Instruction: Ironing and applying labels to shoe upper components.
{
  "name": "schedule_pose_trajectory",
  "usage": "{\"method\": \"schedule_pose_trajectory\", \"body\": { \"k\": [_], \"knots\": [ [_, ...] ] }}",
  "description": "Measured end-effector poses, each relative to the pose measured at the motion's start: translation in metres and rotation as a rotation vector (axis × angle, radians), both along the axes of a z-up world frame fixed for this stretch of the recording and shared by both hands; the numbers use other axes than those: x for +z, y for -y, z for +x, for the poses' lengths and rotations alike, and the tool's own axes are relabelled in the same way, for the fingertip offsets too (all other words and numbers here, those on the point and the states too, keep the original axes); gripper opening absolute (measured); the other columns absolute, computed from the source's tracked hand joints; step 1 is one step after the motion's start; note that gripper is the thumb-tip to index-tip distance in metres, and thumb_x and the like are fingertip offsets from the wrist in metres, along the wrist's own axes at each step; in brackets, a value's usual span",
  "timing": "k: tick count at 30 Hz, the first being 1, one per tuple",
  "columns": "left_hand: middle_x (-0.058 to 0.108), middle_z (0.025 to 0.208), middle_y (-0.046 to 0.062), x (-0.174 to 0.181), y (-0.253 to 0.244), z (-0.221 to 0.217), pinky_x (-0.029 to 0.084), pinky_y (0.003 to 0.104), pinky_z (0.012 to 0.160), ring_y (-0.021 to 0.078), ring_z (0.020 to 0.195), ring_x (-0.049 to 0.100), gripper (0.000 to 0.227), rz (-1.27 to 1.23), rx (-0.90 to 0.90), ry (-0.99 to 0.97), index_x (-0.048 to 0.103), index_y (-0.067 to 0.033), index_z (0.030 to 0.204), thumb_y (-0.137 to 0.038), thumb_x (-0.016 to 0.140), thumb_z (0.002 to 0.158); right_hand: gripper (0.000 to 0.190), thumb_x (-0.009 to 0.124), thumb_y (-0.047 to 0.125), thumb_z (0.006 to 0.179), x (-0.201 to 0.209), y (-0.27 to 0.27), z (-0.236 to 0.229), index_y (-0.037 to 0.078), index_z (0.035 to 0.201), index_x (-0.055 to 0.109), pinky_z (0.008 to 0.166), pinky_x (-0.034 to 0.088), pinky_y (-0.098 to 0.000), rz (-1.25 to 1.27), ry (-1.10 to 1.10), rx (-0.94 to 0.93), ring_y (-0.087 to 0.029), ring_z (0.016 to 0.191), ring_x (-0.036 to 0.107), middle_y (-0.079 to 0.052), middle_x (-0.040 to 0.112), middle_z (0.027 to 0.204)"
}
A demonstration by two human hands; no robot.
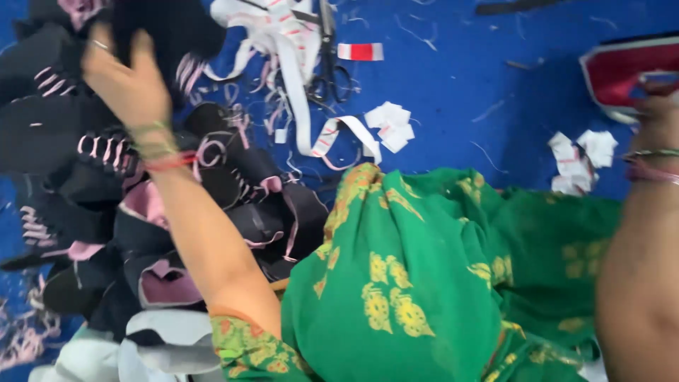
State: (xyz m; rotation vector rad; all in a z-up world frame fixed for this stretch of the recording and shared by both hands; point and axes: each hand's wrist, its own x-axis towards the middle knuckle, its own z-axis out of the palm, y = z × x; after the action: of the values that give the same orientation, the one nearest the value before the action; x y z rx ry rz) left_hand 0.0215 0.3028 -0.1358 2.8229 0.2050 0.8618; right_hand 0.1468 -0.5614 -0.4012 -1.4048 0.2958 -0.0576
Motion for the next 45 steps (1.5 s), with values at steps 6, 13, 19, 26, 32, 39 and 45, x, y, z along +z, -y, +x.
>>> {"method": "schedule_pose_trajectory", "body": {
  "k": [6, 13, 19, 26, 32, 39, 45],
  "knots": [
    [0.061, 0.101, 0.025, -0.050, 0.099, 0.124, 0.044, 0.049, 0.083, 0.0421, 0.094, 0.058, 0.043, -0.133, -0.240, 0.361, 0.059, 0.0089, 0.108, -0.031, 0.073, 0.101, 0.050, 0.060, -0.019, 0.081, 0.038, -0.063, -0.029, 0.002, 0.126, 0.056, 0.075, 0.062, -0.0371, -0.049, 0.088, -0.039, -0.025, 0.095, 0.072, -0.010, 0.068, 0.113],
    [0.071, 0.120, 0.010, -0.131, 0.373, 0.091, 0.046, 0.045, 0.106, 0.0297, 0.121, 0.064, 0.021, -0.240, -0.879, 0.058, 0.073, -0.0135, 0.109, -0.014, 0.066, 0.090, 0.038, 0.073, -0.014, 0.088, -0.046, -0.029, -0.051, -0.002, 0.122, 0.059, 0.075, 0.065, -0.0336, -0.283, 0.060, -0.235, -0.020, 0.090, 0.075, -0.011, 0.074, 0.107],
    [0.062, 0.141, 0.018, -0.208, 0.404, 0.027, 0.042, 0.044, 0.111, 0.0343, 0.134, 0.056, 0.042, -0.083, -0.946, -0.243, 0.070, -0.0081, 0.126, -0.009, 0.065, 0.084, 0.007, 0.066, -0.002, 0.098, 0.010, -0.133, -0.132, -0.001, 0.104, 0.066, 0.072, 0.061, -0.0302, -0.271, -0.035, -0.056, -0.017, 0.083, 0.071, -0.008, 0.071, 0.096],
    [0.060, 0.138, 0.017, -0.217, 0.380, 0.056, 0.048, 0.041, 0.110, 0.0352, 0.127, 0.059, 0.052, -0.570, -0.969, -0.604, 0.070, -0.0101, 0.124, -0.003, 0.068, 0.072, 0.034, 0.073, 0.004, 0.094, 0.080, -0.250, -0.099, 0.009, 0.127, 0.068, 0.097, 0.057, -0.0402, -0.832, 0.297, 0.281, -0.028, 0.113, 0.068, -0.013, 0.069, 0.127],
    [0.047, 0.162, 0.015, -0.192, 0.360, 0.106, 0.047, 0.043, 0.109, 0.0392, 0.126, 0.056, 0.076, -0.296, -0.571, -0.573, 0.038, -0.0063, 0.159, 0.009, 0.057, 0.087, 0.065, 0.085, 0.026, 0.072, 0.058, -0.268, -0.078, 0.014, 0.133, 0.068, 0.108, 0.043, -0.0514, -1.283, 0.390, 0.584, -0.038, 0.139, 0.046, -0.014, 0.051, 0.153],
    [0.041, 0.152, 0.025, -0.212, 0.381, 0.102, 0.043, 0.044, 0.111, 0.0457, 0.135, 0.045, 0.104, -0.413, -0.732, -0.571, 0.030, -0.0058, 0.156, -0.013, 0.085, 0.068, 0.050, 0.084, 0.025, 0.077, 0.064, -0.275, -0.109, 0.013, 0.125, 0.072, 0.109, 0.044, -0.0502, -1.235, 0.357, 0.568, -0.038, 0.136, 0.048, -0.014, 0.056, 0.149],
    [0.043, 0.148, 0.023, -0.209, 0.406, 0.084, 0.041, 0.058, 0.102, 0.0492, 0.133, 0.043, 0.103, 0.021, -0.764, -0.538, 0.036, -0.0153, 0.157, -0.028, 0.086, 0.068, 0.015, 0.080, 0.013, 0.086, 0.057, -0.198, -0.131, 0.009, 0.098, 0.074, 0.090, 0.055, -0.0418, -0.920, 0.215, 0.209, -0.031, 0.107, 0.066, -0.012, 0.070, 0.116]
  ]
}}
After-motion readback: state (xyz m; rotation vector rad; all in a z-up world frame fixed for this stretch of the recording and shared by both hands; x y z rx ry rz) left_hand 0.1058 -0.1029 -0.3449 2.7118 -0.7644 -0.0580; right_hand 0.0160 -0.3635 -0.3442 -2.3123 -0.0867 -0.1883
